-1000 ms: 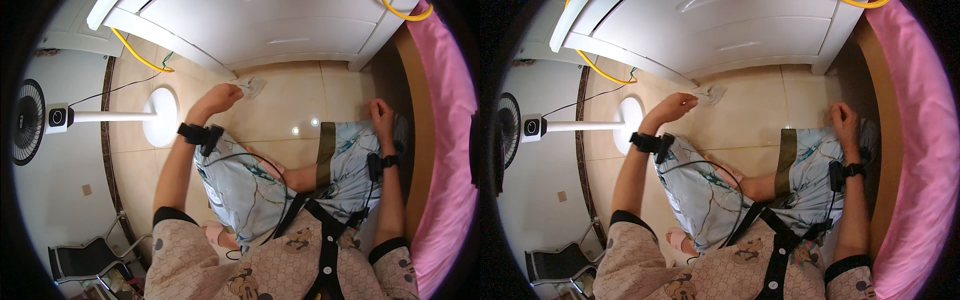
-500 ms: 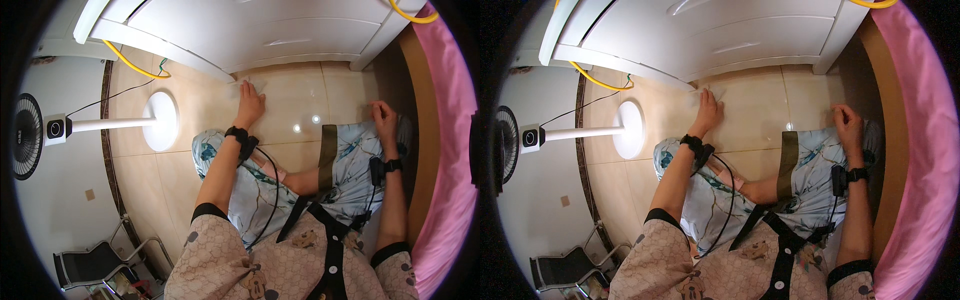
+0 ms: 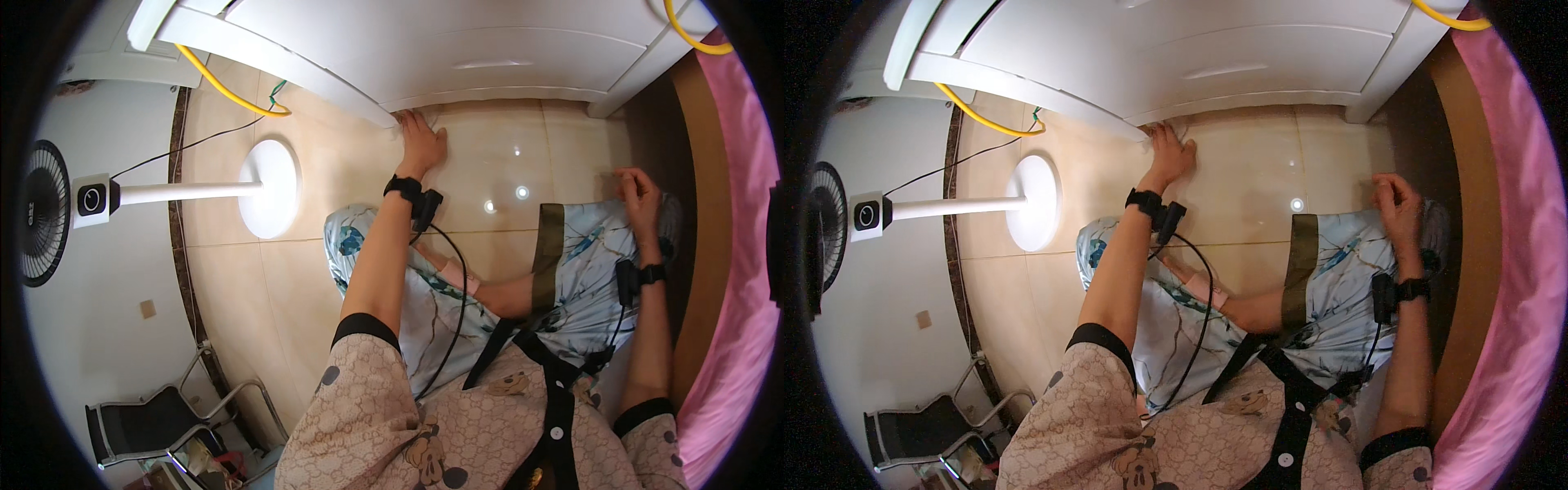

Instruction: The person wipes the exterior surfaces of a white bedside drawer unit with a cloth, including the bottom edge and front panels, while moving a yellow power cord aside.

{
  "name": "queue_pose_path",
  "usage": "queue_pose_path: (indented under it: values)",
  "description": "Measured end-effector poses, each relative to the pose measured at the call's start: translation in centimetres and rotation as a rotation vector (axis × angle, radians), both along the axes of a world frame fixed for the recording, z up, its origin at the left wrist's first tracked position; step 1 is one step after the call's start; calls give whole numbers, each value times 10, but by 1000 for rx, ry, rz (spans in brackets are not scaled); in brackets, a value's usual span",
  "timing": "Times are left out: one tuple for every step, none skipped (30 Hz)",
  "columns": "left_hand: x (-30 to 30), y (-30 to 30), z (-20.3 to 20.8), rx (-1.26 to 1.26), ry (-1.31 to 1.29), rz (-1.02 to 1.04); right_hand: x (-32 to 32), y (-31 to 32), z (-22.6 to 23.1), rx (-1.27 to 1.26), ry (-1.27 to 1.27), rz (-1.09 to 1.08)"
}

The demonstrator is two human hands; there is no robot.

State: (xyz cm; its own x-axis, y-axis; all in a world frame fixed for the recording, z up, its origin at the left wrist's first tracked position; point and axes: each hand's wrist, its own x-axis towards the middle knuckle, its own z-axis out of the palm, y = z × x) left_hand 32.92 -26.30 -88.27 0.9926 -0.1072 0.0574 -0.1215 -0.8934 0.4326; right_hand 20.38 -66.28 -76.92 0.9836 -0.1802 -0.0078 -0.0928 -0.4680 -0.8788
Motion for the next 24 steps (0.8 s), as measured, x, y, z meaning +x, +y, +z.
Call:
queue_pose_path:
  values:
    - [-6,8,3,-56,33,-51,0,2,1,-1,-10,-2]
    - [-6,37,4,123,24,-88,5,13,2,36,-28,16]
    - [-7,37,9,262,22,-153,4,10,1,13,-18,11]
    - [-16,39,13,118,123,-86,3,7,0,-9,-7,6]
    - [-27,24,21,-42,230,-36,0,-3,-1,-26,-4,-16]
    - [-37,28,28,12,95,3,1,1,-1,-6,2,-8]
    - [-38,34,37,23,91,-1,2,4,-2,12,8,-1]
    - [-37,31,50,53,187,-9,1,2,1,7,8,-13]
    - [-37,38,59,96,279,-6,2,4,2,-11,-6,-10]
    - [-42,42,61,-1,181,10,3,3,2,-32,-20,-9]
    - [-42,46,64,3,178,4,3,2,-1,-28,-22,-14]
    - [-41,50,65,14,285,23,3,0,-5,-16,-49,-12]
    - [-40,53,66,22,393,40,2,-3,-7,-8,-74,-11]
    - [-41,57,67,25,253,87,1,-4,-5,-14,-74,-17]
    - [-35,73,67,-40,175,200,1,1,0,-29,-48,-14]
    - [-26,86,65,-49,49,308,1,5,4,-47,-20,-11]
    - [-18,98,62,-96,30,420,0,6,4,-51,-15,-9]
    - [-9,101,57,-101,-17,403,0,3,5,-37,-28,-20]
    - [-1,103,52,-106,-64,389,-1,1,5,-23,-42,-30]
    - [9,116,46,-101,-71,396,2,4,4,-17,-47,-21]
    - [17,139,42,106,19,200,6,13,3,2,-45,2]
    - [20,152,36,299,122,-4,8,19,0,10,-35,18]
    - [16,133,22,275,138,-14,6,14,-4,-15,-18,12]
    - [8,97,9,223,200,81,2,4,-7,-13,-19,-7]
